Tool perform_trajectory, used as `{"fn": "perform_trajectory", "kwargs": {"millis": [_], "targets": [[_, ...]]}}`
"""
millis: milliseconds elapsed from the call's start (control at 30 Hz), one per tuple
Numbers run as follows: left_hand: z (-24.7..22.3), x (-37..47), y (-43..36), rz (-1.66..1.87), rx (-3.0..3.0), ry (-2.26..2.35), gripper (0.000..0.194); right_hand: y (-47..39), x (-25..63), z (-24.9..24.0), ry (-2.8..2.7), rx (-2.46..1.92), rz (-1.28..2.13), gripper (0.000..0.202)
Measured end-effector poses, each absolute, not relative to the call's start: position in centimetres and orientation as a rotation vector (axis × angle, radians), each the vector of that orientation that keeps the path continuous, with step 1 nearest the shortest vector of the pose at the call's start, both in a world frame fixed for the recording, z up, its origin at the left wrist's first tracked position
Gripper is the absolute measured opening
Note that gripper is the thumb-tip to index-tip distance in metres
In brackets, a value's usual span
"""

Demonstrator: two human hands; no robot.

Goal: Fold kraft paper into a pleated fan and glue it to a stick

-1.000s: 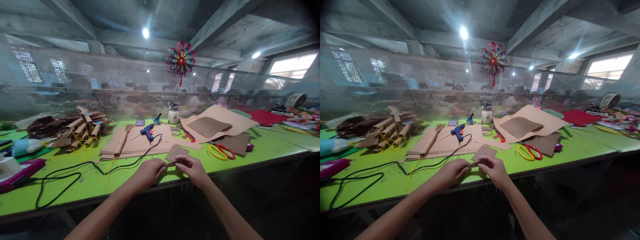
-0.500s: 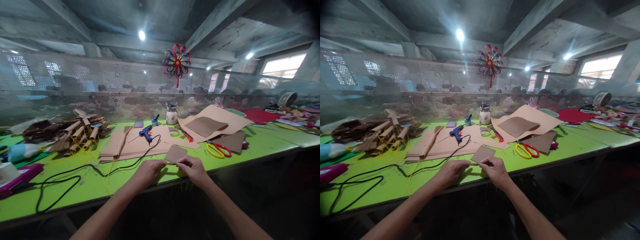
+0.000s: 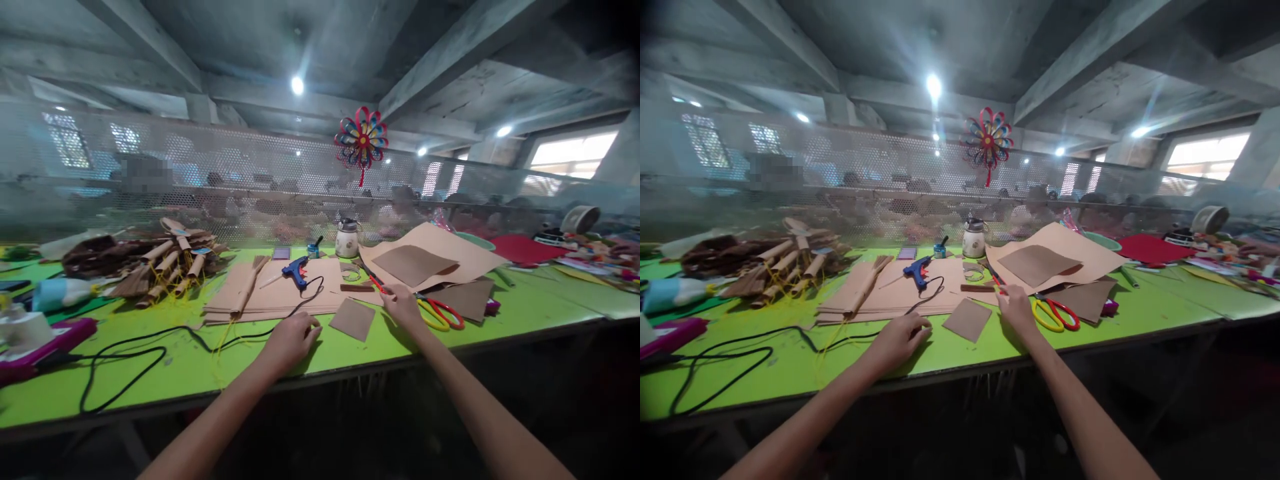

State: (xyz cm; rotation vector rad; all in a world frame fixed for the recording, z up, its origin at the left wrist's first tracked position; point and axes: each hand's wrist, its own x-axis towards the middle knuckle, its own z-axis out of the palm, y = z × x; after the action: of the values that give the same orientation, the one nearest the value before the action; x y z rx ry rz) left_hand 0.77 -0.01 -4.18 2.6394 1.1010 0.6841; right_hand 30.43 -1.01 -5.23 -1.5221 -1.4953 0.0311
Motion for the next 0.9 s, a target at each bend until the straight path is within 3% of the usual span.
{"fn": "perform_trajectory", "kwargs": {"millis": [100,233,400,500,567,767,900], "targets": [[-4.1,0.8,0.0,0.669,2.671,1.071,0.031,-2.2,28.9,-4.8,-1.727,-1.479,0.062,0.029],[-4.0,0.8,-0.2,0.656,2.676,1.078,0.031,-4.4,26.7,-3.7,-2.276,-1.477,0.205,0.045],[-4.4,0.8,-0.2,0.657,2.690,1.052,0.031,-6.4,25.3,-3.9,-2.434,-1.596,-0.038,0.030],[-4.2,0.9,0.6,0.697,2.614,1.012,0.030,-6.1,25.1,-4.2,-2.458,-1.665,-0.199,0.034],[-3.6,1.2,1.5,0.695,2.472,1.021,0.032,-5.7,25.2,-4.3,-2.428,-1.635,-0.268,0.038],[-0.7,4.4,3.2,0.603,1.514,0.850,0.060,-4.3,23.4,-3.4,-2.106,-1.572,-0.361,0.022],[-1.3,6.3,4.1,0.744,1.247,0.695,0.045,-4.3,20.4,-2.5,-2.154,-1.365,-0.285,0.014]]}}
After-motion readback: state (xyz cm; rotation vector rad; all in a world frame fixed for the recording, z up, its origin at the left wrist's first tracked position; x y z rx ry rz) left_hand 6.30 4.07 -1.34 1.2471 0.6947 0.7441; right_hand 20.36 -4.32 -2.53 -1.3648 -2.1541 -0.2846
